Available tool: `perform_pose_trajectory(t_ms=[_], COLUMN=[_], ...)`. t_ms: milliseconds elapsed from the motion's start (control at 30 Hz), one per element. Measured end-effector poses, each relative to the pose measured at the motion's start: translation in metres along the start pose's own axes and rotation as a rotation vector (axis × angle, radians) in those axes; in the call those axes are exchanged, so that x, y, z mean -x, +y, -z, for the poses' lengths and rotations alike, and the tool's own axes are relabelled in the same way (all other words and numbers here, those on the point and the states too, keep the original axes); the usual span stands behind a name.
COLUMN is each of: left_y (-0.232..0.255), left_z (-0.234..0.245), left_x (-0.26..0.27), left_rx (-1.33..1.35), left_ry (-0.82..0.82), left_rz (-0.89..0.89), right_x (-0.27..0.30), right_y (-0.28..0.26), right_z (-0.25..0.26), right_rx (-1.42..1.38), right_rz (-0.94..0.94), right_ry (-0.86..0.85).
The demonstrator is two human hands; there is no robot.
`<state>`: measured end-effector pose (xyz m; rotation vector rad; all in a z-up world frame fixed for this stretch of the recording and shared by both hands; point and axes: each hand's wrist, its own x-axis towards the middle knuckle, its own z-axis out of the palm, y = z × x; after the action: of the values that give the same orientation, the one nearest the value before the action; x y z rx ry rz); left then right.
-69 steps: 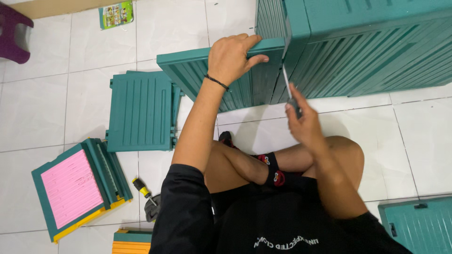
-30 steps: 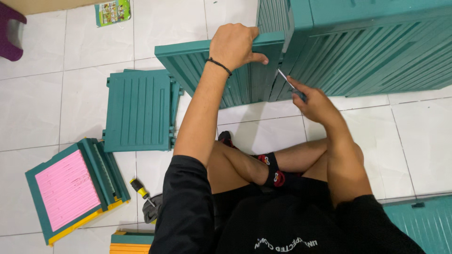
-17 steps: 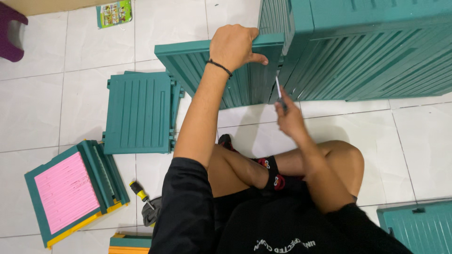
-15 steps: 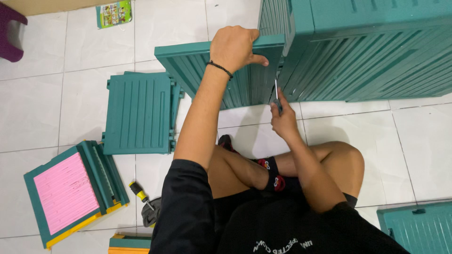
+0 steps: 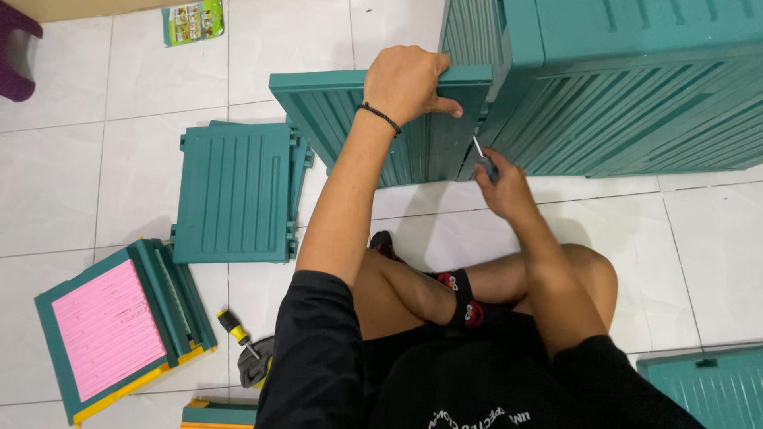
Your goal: The person sits on the floor and uses a screwdriver to pry apart the side panels of a teal plastic storage unit. They remove several panels one by one, placing them on the floor, and continue to separate components of the unit.
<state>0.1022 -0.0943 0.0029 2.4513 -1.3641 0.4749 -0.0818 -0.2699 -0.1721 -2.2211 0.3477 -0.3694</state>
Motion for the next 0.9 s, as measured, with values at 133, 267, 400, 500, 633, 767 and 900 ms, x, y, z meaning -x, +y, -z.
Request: perform_pose_trajectory(t_ms=[133,267,400,500,633,767,900], left_y=[-0.002,-0.002,-0.003,-0.003,0.0,0.003,0.003], left_z=[0.001,0.001,0.0,-0.001,-0.002,-0.003,-0.002], left_x=[0.0,0.002,0.003,0.004,0.002,0.005,0.004], left_rx=[0.0,0.003,-0.012,-0.022,-0.018,-0.026,-0.031], left_ry=[0.005,0.016,0.026,0.011,0.06,0.029,0.055], left_rz=[-0.035,-0.06,-0.066,-0.021,-0.024,0.012,-0.005], right_x=[-0.012,-0.025,-0.034,-0.023,0.02,0.046,0.045], right_y=[-0.014,-0.028,-0.028,-0.019,0.001,0.022,0.028], right_z=[0.033,0.059,0.067,0.038,-0.035,-0.084,-0.097], right_rx=[0.044,0.117,0.109,0.241,-0.032,-0.144,-0.101], right_rz=[0.118,0.096,0.202,-0.034,-0.002,-0.149,-0.11], right_ry=[-0.148,-0.314,-0.368,-0.325,0.086,0.129,0.192])
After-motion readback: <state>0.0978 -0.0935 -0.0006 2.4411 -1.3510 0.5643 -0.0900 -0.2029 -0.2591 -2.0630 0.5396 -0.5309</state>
